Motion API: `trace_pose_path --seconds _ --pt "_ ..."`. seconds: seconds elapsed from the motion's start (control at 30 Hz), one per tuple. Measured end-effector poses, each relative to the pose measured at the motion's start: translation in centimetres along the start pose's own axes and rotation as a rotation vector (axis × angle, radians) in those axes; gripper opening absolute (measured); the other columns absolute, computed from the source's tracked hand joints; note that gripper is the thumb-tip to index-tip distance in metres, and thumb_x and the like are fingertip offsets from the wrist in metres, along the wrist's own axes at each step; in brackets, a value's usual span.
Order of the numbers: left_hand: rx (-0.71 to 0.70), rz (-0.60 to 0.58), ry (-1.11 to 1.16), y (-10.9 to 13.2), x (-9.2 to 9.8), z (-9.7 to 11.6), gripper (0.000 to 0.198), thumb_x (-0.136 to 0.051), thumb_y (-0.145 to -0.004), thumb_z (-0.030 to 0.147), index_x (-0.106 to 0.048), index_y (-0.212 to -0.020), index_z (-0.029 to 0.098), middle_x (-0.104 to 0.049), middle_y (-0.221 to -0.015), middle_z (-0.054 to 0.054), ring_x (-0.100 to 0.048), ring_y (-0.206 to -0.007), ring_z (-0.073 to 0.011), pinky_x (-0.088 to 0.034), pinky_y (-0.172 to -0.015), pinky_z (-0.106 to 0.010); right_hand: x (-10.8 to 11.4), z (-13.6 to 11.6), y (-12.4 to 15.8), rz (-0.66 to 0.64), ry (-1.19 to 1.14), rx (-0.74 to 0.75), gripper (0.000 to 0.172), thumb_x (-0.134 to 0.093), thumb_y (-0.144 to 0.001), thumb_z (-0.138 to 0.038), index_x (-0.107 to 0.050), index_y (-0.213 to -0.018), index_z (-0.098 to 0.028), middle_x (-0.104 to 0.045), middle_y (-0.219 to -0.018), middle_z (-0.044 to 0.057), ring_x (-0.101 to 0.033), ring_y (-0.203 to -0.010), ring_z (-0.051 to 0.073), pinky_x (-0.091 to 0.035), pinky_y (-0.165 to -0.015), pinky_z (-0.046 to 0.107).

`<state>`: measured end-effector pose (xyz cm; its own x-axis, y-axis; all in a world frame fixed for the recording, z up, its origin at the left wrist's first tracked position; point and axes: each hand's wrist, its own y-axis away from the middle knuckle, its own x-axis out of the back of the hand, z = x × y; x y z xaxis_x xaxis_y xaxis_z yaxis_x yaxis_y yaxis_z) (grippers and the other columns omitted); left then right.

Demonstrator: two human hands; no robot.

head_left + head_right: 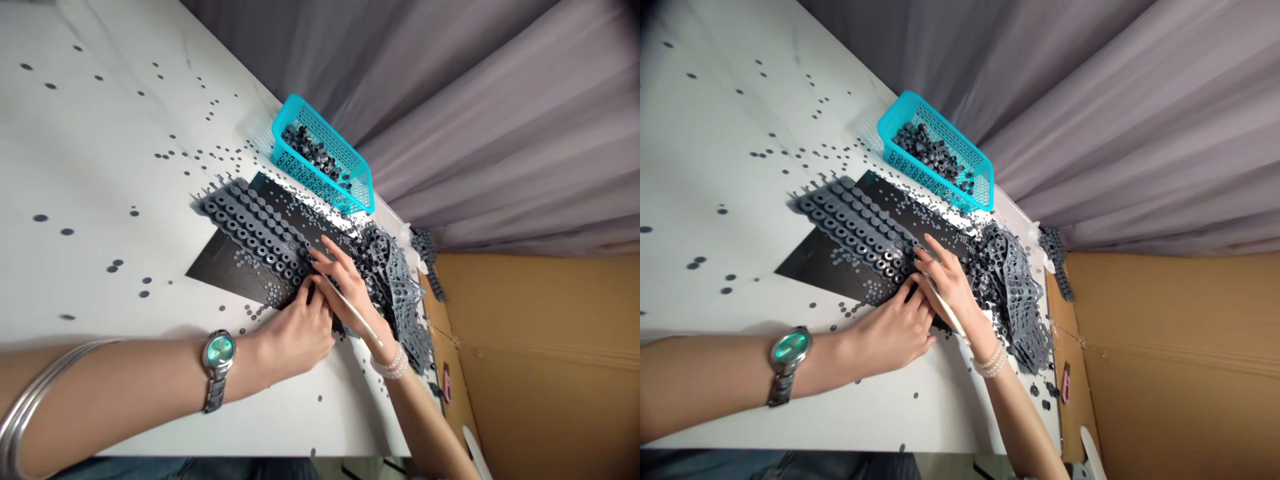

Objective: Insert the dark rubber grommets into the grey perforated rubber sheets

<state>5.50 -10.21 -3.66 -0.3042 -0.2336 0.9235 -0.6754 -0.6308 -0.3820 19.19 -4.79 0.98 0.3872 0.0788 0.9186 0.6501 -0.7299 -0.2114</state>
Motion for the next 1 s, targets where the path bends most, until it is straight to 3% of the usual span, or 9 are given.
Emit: trace_pose_path --seconds 0.53,0.67,0.77,0.83,1.0 --pt "0.004 0.018 0.013 0.0 0.0 0.0 0.052 -0.056 -0.093 0.045 -0.073 -0.116 0.002 -0.071 -0.120 -0.025 -0.061 -0.119 -0.0429 -0.045 -0.102 -0.056 -0.5 1.5 -2.0 -0.032 0.115 0.163 0.019 -0.042 -0.103 -0.020 -0.059 -0.112 -0.021 -0.061 -0.139 0.015 -0.044 -0.144 0.024 -0.050 -0.109 0.049" --pt "0.009 0.026 0.012 0.1 -0.1 0.0 0.050 -0.056 -0.093 0.043 -0.072 -0.119 0.003 -0.067 -0.127 -0.026 -0.060 -0.122 -0.0407 -0.045 -0.103 -0.055 -0.8 3.3 -3.5 0.118 0.105 0.105 0.021 -0.040 -0.104 -0.024 -0.058 -0.116 -0.024 -0.054 -0.147 0.013 -0.044 -0.144 0.023 -0.048 -0.113 0.051" --pt "0.018 0.023 0.011 0.1 -0.1 0.0 0.050 -0.055 -0.093 0.042 -0.070 -0.122 0.004 -0.066 -0.131 -0.024 -0.059 -0.123 -0.0394 -0.045 -0.103 -0.054 -0.7 4.0 -3.9 0.209 0.088 -0.003 0.022 -0.041 -0.104 -0.027 -0.057 -0.118 -0.024 -0.055 -0.146 0.011 -0.033 -0.150 0.024 -0.042 -0.118 0.054" --pt "0.019 0.019 0.010 0.1 -0.1 0.1 0.052 -0.054 -0.093 0.043 -0.070 -0.123 0.003 -0.066 -0.130 -0.024 -0.059 -0.123 -0.0393 -0.045 -0.103 -0.054 -0.5 3.8 -3.6 0.172 0.062 -0.047 0.022 -0.043 -0.103 -0.030 -0.058 -0.117 -0.024 -0.055 -0.146 0.010 -0.029 -0.152 0.025 -0.040 -0.119 0.054" --pt "0.014 0.012 -0.001 0.0 0.0 0.1 0.053 -0.057 -0.092 0.045 -0.071 -0.121 0.004 -0.068 -0.127 -0.025 -0.060 -0.121 -0.0406 -0.042 -0.105 -0.055 -0.4 2.1 -2.4 0.042 -0.027 -0.056 0.020 -0.045 -0.103 -0.031 -0.059 -0.114 -0.023 -0.059 -0.143 0.010 -0.037 -0.148 0.024 -0.042 -0.118 0.051"
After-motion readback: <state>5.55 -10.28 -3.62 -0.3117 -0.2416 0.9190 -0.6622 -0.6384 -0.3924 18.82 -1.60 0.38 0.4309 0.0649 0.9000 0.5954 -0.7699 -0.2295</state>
